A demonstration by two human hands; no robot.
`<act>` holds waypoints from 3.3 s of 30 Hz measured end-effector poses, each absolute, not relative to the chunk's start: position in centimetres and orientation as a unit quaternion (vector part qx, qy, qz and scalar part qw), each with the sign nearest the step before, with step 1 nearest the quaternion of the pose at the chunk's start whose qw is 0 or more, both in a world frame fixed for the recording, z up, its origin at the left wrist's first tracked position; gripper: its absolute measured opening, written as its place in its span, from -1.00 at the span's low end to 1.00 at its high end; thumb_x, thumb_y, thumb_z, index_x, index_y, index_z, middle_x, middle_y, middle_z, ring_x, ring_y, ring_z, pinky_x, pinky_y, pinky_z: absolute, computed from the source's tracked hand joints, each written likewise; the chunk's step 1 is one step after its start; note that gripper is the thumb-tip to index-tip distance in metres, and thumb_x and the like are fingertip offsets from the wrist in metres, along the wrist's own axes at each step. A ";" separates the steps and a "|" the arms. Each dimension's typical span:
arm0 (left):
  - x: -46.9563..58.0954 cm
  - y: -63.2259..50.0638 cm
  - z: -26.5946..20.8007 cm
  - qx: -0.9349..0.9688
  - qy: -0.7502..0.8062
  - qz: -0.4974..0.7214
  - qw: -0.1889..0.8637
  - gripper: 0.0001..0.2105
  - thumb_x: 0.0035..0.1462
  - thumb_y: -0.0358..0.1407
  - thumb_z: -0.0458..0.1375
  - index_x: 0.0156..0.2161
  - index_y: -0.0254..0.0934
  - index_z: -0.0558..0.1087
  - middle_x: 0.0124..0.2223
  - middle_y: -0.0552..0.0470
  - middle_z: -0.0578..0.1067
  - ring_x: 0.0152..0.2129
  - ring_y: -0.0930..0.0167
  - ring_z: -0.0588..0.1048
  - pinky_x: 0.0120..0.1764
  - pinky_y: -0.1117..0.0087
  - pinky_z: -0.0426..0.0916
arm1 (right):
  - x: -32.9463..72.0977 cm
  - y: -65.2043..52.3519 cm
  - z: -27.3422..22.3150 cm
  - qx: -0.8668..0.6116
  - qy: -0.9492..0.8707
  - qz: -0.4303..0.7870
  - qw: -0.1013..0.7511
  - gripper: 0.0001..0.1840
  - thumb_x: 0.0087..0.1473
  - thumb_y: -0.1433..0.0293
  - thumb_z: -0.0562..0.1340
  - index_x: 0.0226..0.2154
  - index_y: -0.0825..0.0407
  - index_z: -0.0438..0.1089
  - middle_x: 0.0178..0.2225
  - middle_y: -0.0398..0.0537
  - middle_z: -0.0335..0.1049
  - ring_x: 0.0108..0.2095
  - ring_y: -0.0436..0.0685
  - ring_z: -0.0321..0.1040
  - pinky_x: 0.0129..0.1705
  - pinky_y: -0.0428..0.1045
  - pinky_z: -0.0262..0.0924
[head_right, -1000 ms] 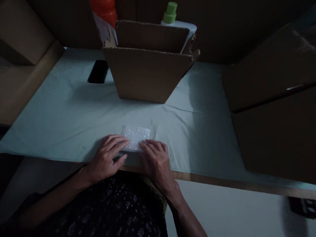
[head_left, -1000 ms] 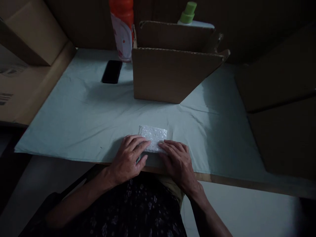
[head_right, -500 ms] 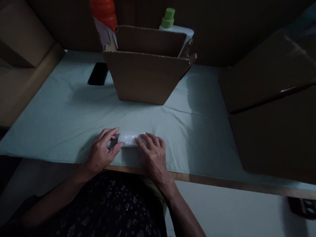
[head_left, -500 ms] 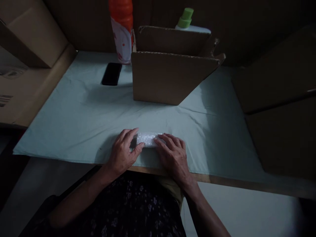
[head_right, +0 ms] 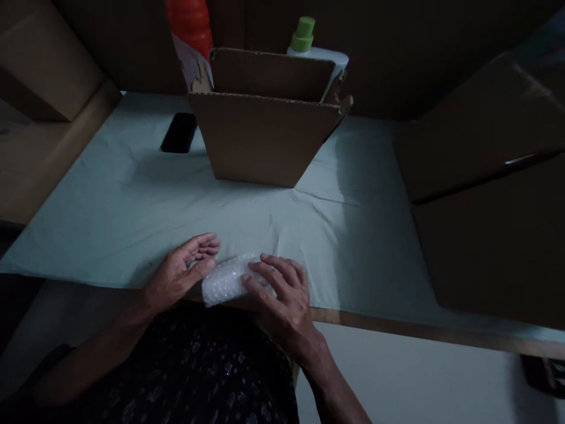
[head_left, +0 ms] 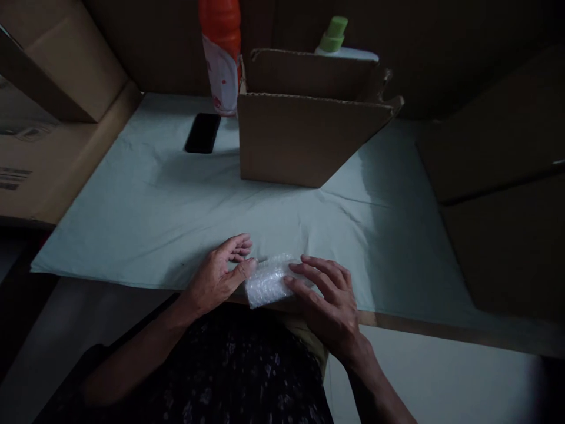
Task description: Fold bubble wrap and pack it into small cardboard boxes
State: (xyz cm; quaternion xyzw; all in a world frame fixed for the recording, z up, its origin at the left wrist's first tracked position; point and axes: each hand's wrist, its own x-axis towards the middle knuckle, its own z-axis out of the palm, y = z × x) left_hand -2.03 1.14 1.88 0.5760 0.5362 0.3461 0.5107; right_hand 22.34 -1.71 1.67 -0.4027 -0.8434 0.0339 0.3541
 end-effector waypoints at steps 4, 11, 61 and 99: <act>-2.1 0.7 2.4 0.447 0.478 0.301 0.694 -0.40 0.28 0.07 0.09 0.24 -0.33 0.35 0.09 -0.31 0.56 0.03 0.14 0.55 0.01 0.14 0.49 | 22.3 -2.5 2.8 -0.401 -0.833 0.023 0.381 -0.63 0.19 0.54 0.28 -0.03 -0.20 0.45 -0.04 -0.12 0.57 0.13 0.23 0.38 0.05 0.21 0.26; -1.4 0.0 2.9 0.450 0.441 0.261 0.731 -0.40 0.18 -0.23 0.24 0.31 -0.26 0.28 0.08 -0.23 0.57 -0.08 0.20 0.61 -0.13 0.24 0.54 | 22.8 -2.4 1.7 -0.394 -0.850 0.103 0.336 -0.45 0.23 0.55 0.19 0.19 -0.25 0.34 0.27 -0.03 0.32 0.28 0.29 0.22 0.16 0.28 0.23; -0.5 19.2 10.3 0.809 0.417 0.406 -0.080 -0.86 0.18 -0.48 0.15 -0.21 -0.28 0.54 -0.03 -0.05 0.63 0.10 0.09 0.44 0.18 -0.04 0.27 | 22.6 24.5 21.2 -0.676 -0.709 -0.097 -0.175 -0.73 0.11 0.35 0.19 -0.25 0.04 0.59 -0.21 0.16 0.59 -0.22 0.28 0.52 -0.37 -0.01 0.13; 6.0 19.2 3.8 0.615 0.414 0.521 0.423 -0.39 0.19 -0.19 0.16 0.32 -0.21 0.18 0.21 -0.16 0.43 0.17 0.16 0.40 0.26 0.03 0.25 | 32.3 16.5 8.2 -0.665 -0.649 0.152 0.336 -0.64 0.09 0.08 0.13 -0.22 0.00 0.37 -0.41 -0.03 0.51 -0.49 0.15 0.39 -0.42 0.03 0.25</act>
